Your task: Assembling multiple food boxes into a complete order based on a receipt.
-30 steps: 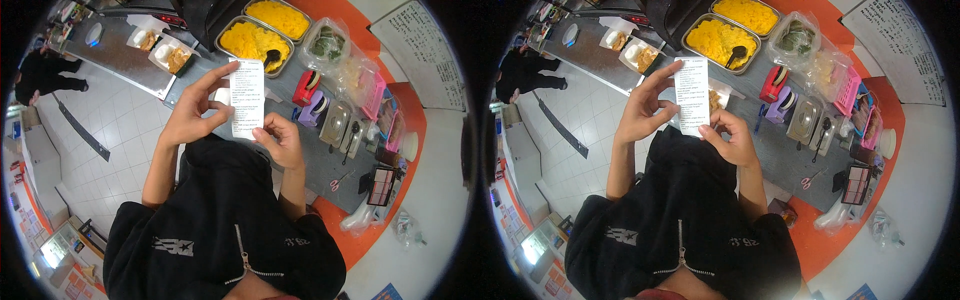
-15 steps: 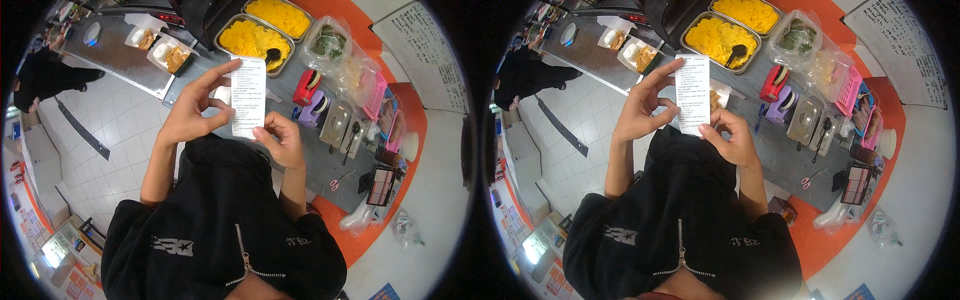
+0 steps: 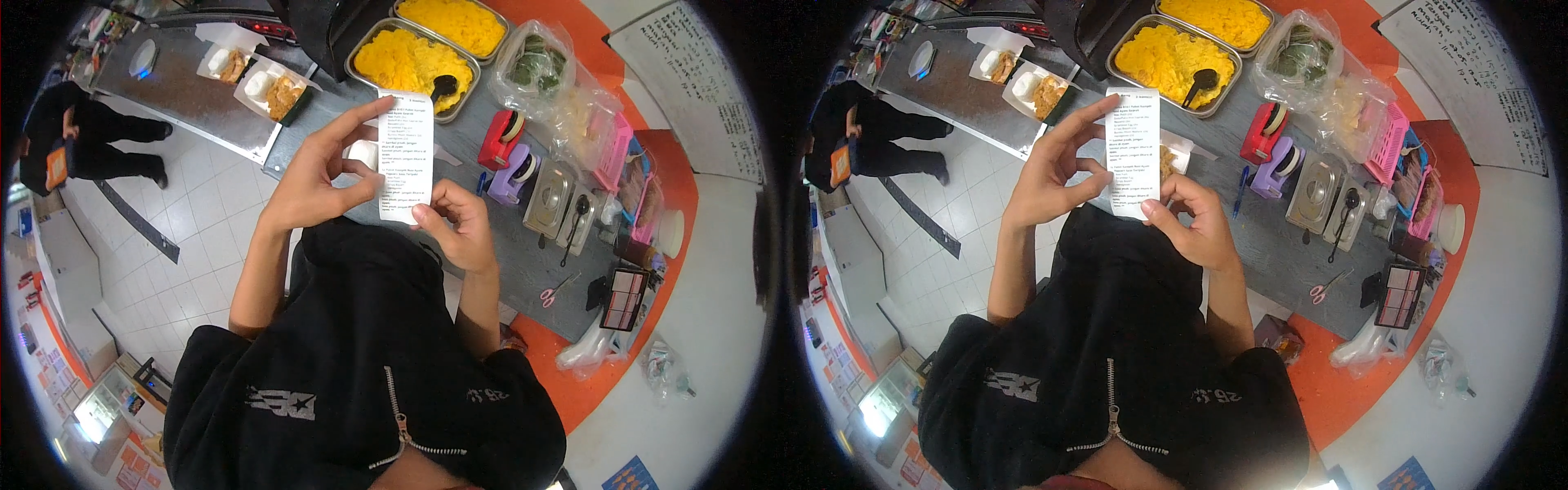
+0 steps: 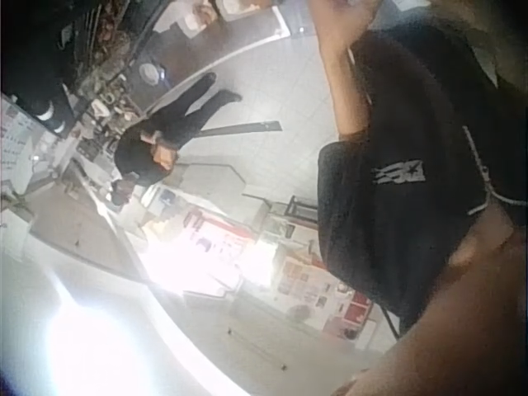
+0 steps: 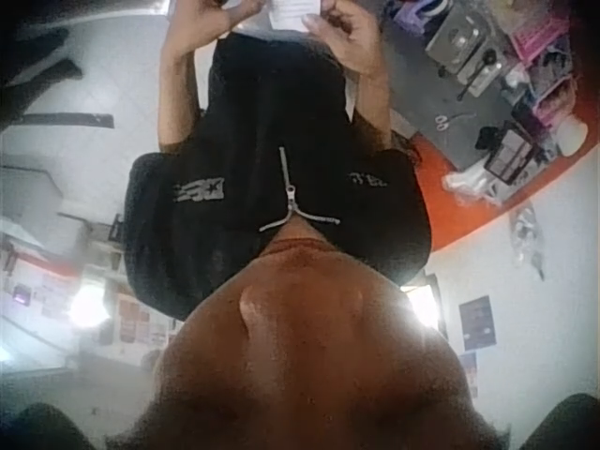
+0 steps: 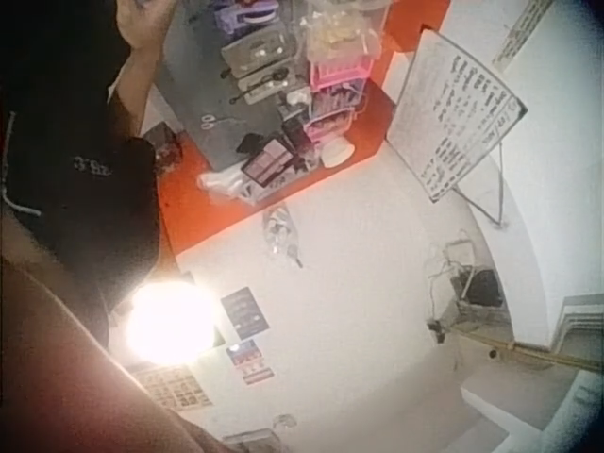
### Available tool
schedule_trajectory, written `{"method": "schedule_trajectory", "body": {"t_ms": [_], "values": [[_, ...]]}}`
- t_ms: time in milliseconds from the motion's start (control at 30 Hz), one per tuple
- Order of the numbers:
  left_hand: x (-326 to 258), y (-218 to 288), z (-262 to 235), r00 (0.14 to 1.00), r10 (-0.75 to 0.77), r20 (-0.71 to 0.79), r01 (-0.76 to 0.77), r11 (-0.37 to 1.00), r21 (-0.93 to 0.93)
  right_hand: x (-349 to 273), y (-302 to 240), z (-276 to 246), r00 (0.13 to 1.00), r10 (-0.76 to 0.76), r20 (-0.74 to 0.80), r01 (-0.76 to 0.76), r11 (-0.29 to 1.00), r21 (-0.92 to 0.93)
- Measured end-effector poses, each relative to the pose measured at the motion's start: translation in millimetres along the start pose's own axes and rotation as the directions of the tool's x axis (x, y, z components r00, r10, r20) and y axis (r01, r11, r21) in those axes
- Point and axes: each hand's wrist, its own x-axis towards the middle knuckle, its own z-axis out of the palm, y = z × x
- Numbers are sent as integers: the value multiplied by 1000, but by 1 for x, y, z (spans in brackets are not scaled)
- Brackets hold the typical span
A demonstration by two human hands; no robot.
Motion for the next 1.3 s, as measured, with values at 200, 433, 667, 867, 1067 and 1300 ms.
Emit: {"method": "schedule_trajectory", "body": {"t_ms": [200,433,667,867,1067,1300], "values": [[-24,-35,-27,966,-254,-40,256,963,82,1,44,13,963,183,196,-145,971,-193],[-44,-35,-38,971,-236,-34,232,968,-94,-4,59,25,963,226,150,-186,952,-242],[-25,-25,-33,986,-165,1,164,976,-141,21,34,25,979,170,-113,-149,973,175],[-12,-30,-50,981,-191,-46,188,980,-57,48,37,17,987,67,-146,-68,998,1],[17,-46,-76,987,-100,126,113,989,-100,43,24,-83,831,-17,-556,-101,978,-181],[63,-43,-50,986,-54,157,71,992,-100,-44,48,-333,508,-265,-819,-269,855,-443]]}}
